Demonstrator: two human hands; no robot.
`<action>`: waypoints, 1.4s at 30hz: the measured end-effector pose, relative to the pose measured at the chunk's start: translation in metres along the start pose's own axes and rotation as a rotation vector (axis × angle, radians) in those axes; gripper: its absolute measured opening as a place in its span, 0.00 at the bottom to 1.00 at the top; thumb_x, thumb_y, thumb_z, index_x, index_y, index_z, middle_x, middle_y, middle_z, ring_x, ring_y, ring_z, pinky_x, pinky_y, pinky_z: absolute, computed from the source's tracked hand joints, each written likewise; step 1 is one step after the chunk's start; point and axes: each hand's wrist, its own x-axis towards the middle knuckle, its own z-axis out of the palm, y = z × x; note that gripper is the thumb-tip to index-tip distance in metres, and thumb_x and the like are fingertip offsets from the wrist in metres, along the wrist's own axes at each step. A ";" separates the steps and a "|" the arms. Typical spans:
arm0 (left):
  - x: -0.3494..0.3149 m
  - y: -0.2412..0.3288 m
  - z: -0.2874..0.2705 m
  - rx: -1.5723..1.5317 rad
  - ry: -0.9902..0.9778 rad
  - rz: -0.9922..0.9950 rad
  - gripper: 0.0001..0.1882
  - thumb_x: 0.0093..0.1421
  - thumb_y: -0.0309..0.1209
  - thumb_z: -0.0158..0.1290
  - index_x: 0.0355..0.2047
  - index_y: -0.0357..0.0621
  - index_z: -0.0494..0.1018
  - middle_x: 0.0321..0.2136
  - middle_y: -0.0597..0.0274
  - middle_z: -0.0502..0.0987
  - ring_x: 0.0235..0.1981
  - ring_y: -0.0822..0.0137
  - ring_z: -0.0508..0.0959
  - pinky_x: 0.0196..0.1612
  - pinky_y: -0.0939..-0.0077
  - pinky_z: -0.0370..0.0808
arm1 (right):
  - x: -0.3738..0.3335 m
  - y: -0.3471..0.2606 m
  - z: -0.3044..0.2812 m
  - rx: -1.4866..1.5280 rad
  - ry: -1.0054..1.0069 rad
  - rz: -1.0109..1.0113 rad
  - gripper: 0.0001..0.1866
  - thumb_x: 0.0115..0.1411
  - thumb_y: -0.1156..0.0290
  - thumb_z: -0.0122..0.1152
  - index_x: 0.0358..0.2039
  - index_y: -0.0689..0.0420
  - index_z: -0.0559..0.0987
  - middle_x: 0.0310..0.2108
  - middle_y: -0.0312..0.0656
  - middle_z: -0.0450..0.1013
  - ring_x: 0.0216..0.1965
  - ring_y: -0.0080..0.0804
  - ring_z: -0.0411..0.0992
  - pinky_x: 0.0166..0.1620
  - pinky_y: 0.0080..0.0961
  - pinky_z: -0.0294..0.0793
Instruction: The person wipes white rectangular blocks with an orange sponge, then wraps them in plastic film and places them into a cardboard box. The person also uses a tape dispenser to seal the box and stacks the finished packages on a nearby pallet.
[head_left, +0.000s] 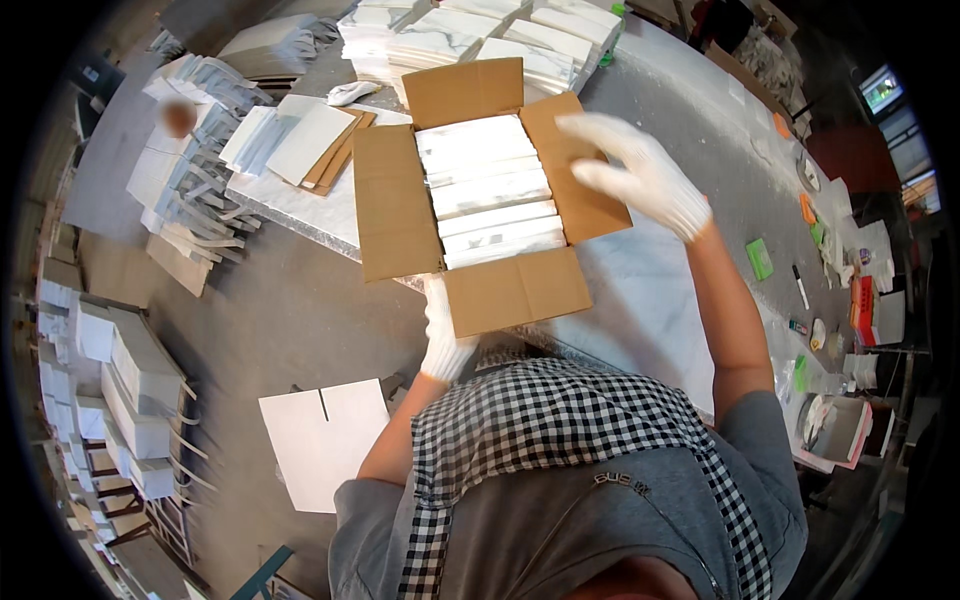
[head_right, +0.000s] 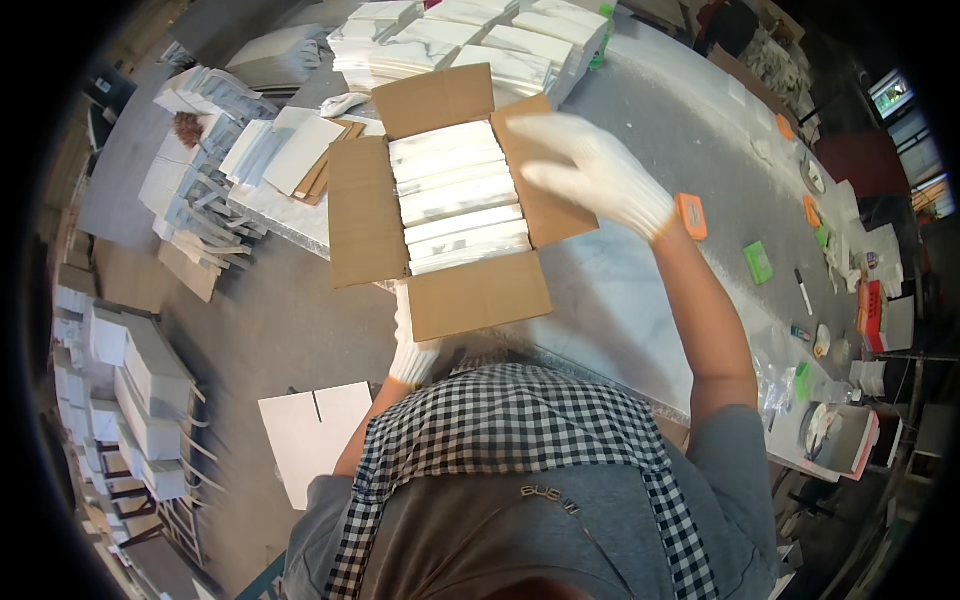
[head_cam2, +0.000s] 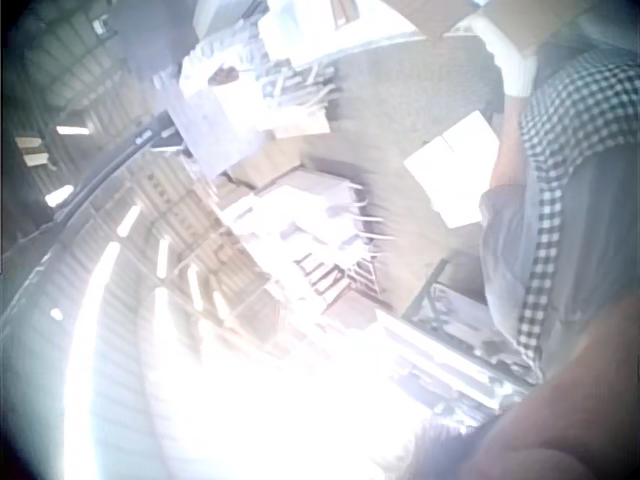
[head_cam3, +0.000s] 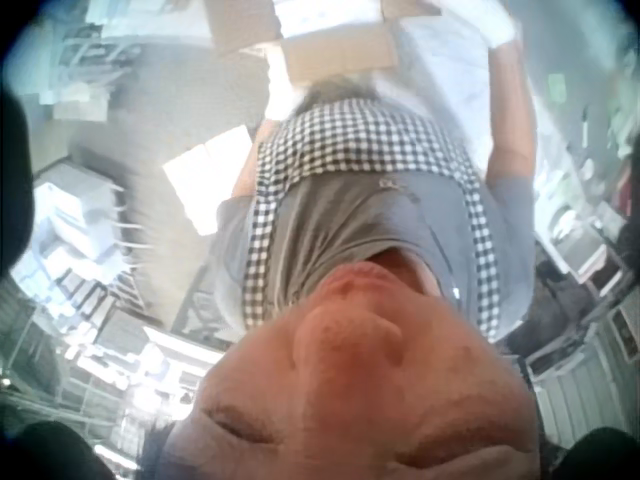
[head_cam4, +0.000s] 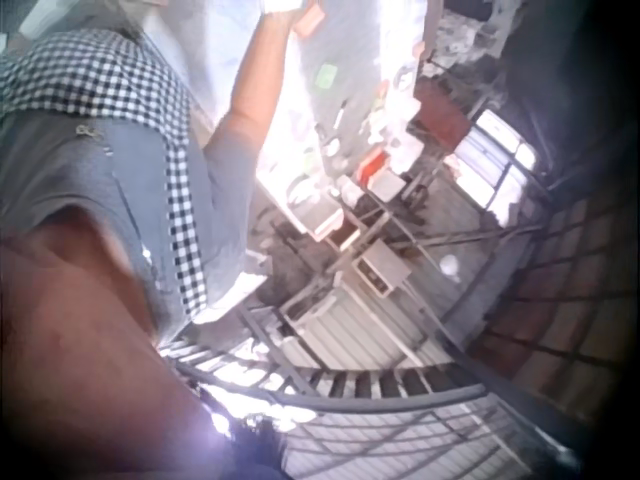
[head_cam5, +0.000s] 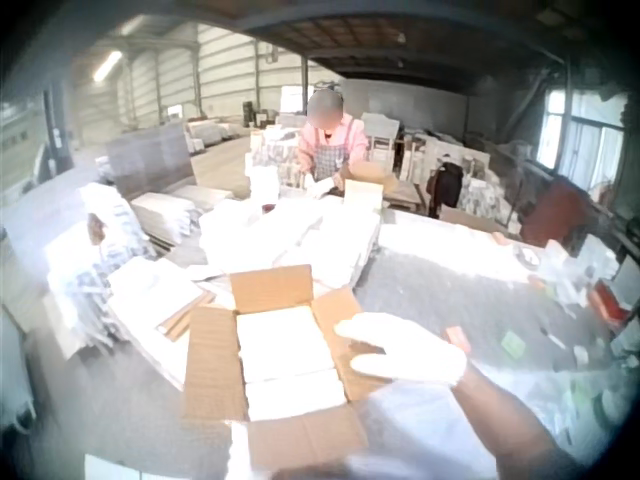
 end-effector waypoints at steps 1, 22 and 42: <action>0.013 -0.010 0.010 -0.001 -0.004 0.007 0.50 0.51 0.40 0.72 0.69 0.41 0.59 0.56 0.36 0.74 0.53 0.49 0.80 0.53 0.61 0.78 | 0.019 0.001 0.003 -0.079 0.066 -0.034 0.32 0.60 0.61 0.62 0.65 0.55 0.73 0.67 0.47 0.67 0.68 0.49 0.62 0.69 0.39 0.62; 0.022 0.047 0.042 -0.673 0.483 -0.325 0.44 0.46 0.50 0.75 0.52 0.29 0.71 0.44 0.46 0.80 0.47 0.58 0.78 0.54 0.65 0.74 | 0.126 0.033 0.077 -0.636 -0.087 -0.431 0.11 0.61 0.65 0.59 0.43 0.50 0.82 0.36 0.44 0.76 0.40 0.45 0.77 0.41 0.41 0.79; 0.051 0.049 -0.036 0.282 0.177 0.872 0.42 0.50 0.26 0.65 0.66 0.33 0.63 0.67 0.33 0.62 0.69 0.36 0.61 0.71 0.53 0.60 | 0.084 0.054 0.098 -0.308 0.038 -0.429 0.23 0.61 0.53 0.62 0.52 0.53 0.78 0.52 0.42 0.73 0.59 0.41 0.67 0.61 0.39 0.66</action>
